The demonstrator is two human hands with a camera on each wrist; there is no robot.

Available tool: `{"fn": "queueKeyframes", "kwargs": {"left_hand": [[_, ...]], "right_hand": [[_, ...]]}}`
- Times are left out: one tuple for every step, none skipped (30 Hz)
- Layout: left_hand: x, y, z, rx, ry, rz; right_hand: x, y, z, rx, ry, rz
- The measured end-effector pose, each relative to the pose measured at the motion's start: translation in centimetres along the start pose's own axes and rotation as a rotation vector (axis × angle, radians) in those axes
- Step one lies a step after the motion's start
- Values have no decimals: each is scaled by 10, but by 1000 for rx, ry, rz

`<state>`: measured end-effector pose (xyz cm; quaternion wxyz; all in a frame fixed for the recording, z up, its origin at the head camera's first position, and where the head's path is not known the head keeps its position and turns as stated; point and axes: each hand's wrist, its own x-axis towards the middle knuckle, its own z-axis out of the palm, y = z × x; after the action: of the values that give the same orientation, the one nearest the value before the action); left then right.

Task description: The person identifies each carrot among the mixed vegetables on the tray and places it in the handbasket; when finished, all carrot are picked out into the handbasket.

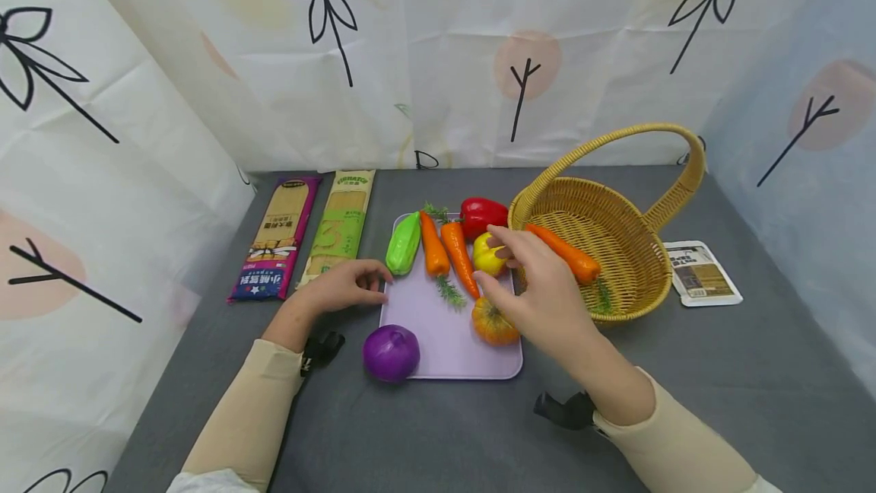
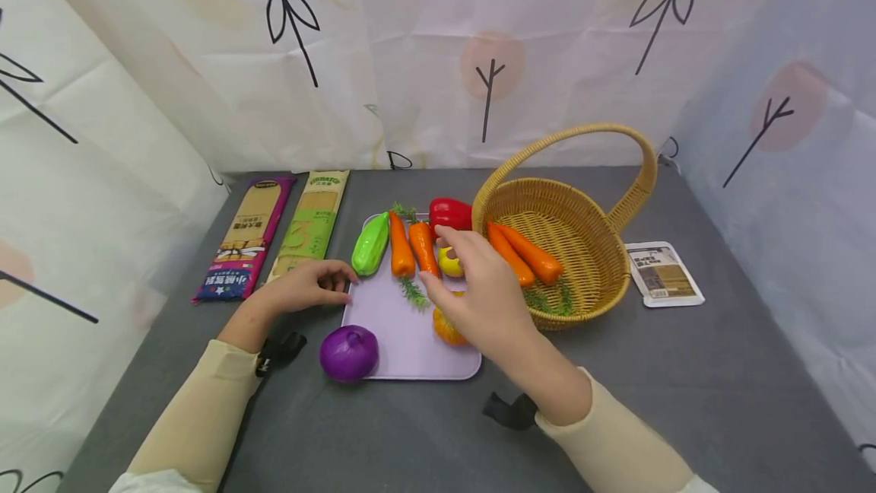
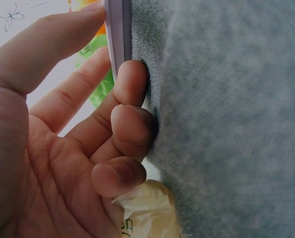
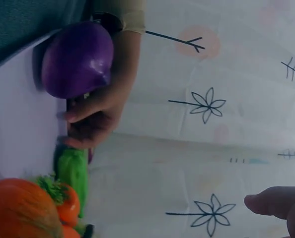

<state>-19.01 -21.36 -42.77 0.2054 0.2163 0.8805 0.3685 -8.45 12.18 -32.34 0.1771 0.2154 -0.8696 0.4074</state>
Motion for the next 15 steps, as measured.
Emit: {"fn": "queueKeyframes", "kwargs": {"left_hand": [[0,0,0,1,0,0],[0,0,0,0,-1,1],[1,1,0,1,-2,1],[1,1,0,1,-2,1],[1,1,0,0,-3,2],[1,1,0,1,-4,3],[1,1,0,1,-4,4],[1,2,0,3,-3,4],[1,2,0,6,-2,5],[1,2,-1,8,-1,4],[1,2,-1,11,0,2],[1,1,-1,13,1,2],[0,1,-1,14,2,1],[0,1,-1,16,2,0],[0,1,-1,17,1,0]], "right_hand": [[1,2,5,-3,-25,19],[1,4,10,-8,-51,35],[2,6,14,-8,-73,46],[3,8,18,-12,-95,59],[4,10,22,-16,-117,74],[5,12,26,-21,-135,88],[6,14,30,-28,-150,103],[7,17,34,-36,-167,118],[9,19,37,-42,-182,136],[10,22,40,-56,-199,154],[11,24,43,-66,-219,173],[12,27,46,-76,-239,191],[13,29,49,-91,-263,205],[13,32,52,-107,-290,218],[13,34,54,-124,-317,227]]}}
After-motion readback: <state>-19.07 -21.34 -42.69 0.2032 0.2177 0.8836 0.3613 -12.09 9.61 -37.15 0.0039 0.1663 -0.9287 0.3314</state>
